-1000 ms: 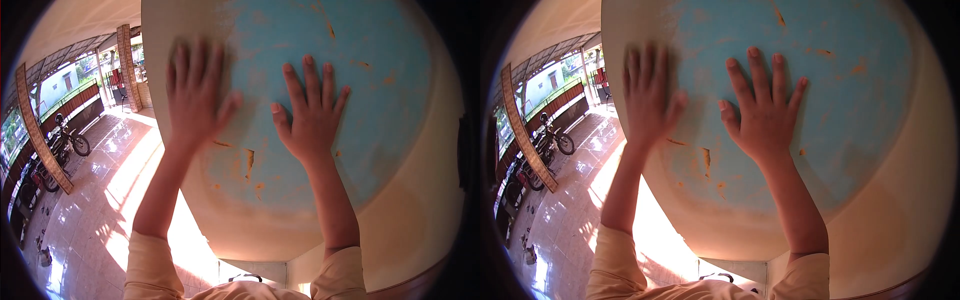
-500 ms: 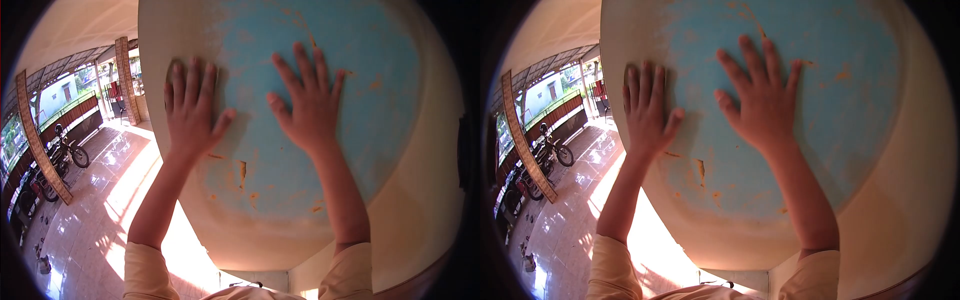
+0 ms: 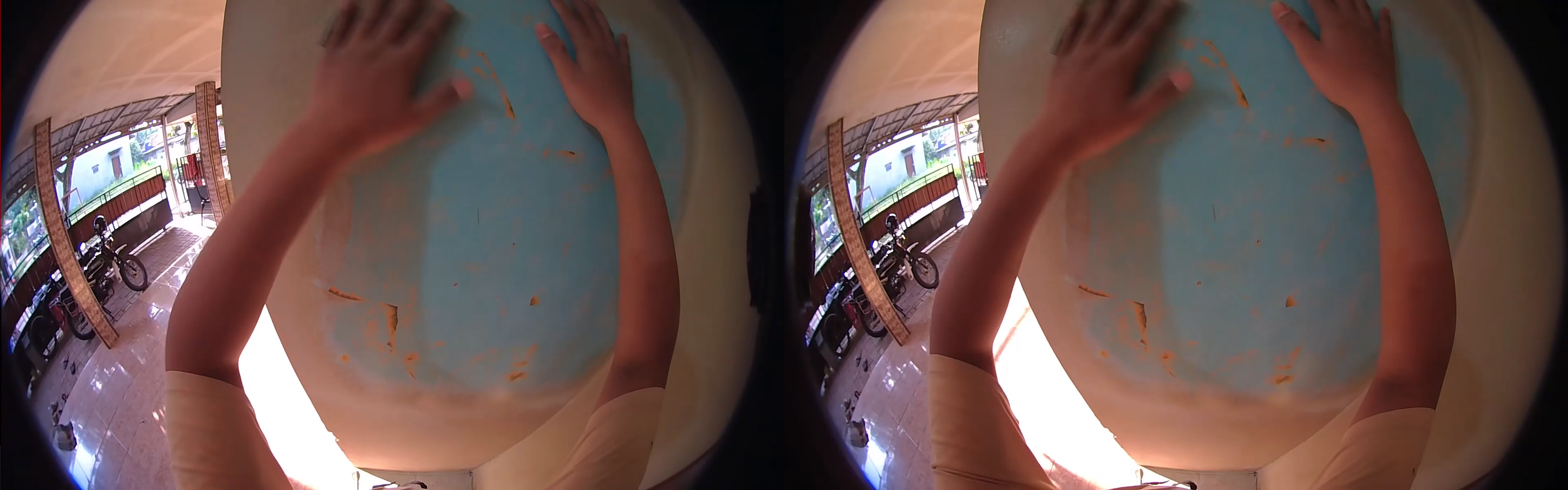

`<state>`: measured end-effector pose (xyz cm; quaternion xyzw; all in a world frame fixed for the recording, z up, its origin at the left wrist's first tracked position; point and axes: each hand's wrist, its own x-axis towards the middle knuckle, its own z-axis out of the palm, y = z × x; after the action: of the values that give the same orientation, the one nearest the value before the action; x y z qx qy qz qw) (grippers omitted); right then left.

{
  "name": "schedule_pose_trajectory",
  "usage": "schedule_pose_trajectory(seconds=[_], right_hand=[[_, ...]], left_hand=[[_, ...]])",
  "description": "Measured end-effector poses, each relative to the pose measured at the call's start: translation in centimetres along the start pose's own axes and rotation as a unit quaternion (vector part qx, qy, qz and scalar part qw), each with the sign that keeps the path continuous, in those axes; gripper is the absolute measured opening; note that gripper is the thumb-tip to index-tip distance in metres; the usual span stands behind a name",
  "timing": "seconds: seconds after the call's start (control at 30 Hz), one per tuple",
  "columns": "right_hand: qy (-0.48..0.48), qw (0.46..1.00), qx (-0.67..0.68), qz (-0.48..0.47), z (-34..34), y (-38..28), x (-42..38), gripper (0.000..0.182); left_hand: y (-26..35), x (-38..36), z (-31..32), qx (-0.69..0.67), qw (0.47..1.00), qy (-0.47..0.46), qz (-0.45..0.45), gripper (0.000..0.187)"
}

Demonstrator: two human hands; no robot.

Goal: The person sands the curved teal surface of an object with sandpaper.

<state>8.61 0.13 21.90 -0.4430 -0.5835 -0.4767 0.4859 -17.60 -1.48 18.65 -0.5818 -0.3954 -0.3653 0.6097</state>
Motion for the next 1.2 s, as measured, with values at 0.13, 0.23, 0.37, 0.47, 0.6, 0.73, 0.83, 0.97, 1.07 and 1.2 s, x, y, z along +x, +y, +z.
schedule_pose_trajectory(seconds=[0.13, 0.23, 0.37, 0.47, 0.6, 0.73, 0.83, 0.97, 1.07, 1.2], right_hand=[[-0.014, 1.000, 0.008, -0.023, 0.1, 0.8, -0.4, 0.063], [-0.045, 0.997, 0.006, -0.062, -0.4, 2.9, -0.7, 0.063], [-0.053, 0.996, -0.022, -0.068, -0.5, 6.4, -0.1, 0.062], [-0.026, 0.999, -0.001, -0.031, -0.8, 5.6, -0.5, 0.061], [0.001, 0.999, 0.001, 0.034, -0.3, 6.8, -0.3, 0.061], [-0.036, 0.999, -0.023, -0.020, 0.0, 11.0, 0.5, 0.063], [-0.058, 0.998, -0.030, -0.026, 0.4, 14.2, 0.4, 0.065], [-0.058, 0.995, -0.035, 0.077, -0.5, 12.5, -0.1, 0.066], [-0.005, 0.988, -0.045, 0.147, 0.0, 11.2, -0.9, 0.066], [-0.006, 0.994, -0.024, 0.108, 0.2, 12.9, -0.9, 0.065]], left_hand=[[-3.9, 1.7, -0.1, 0.002, 0.997, -0.014, 0.079, 0.076], [-7.5, 4.9, -0.5, -0.023, 0.997, -0.016, -0.075, 0.073], [-2.9, 5.8, -0.1, 0.013, 0.995, -0.019, -0.095, 0.078], [1.0, 4.8, 1.3, 0.014, 0.998, 0.037, 0.044, 0.079], [-1.8, 6.7, -0.3, -0.008, 0.999, -0.033, 0.033, 0.074], [-3.4, 8.7, -0.2, -0.008, 0.994, -0.022, -0.106, 0.073], [1.3, 8.3, 0.2, -0.002, 0.996, -0.036, -0.081, 0.079], [11.2, 6.4, 1.4, -0.081, 0.991, -0.011, 0.109, 0.083], [8.4, 7.4, 1.7, -0.057, 0.986, -0.002, 0.156, 0.081], [0.7, 11.4, 0.4, -0.014, 0.998, -0.020, -0.063, 0.073]])
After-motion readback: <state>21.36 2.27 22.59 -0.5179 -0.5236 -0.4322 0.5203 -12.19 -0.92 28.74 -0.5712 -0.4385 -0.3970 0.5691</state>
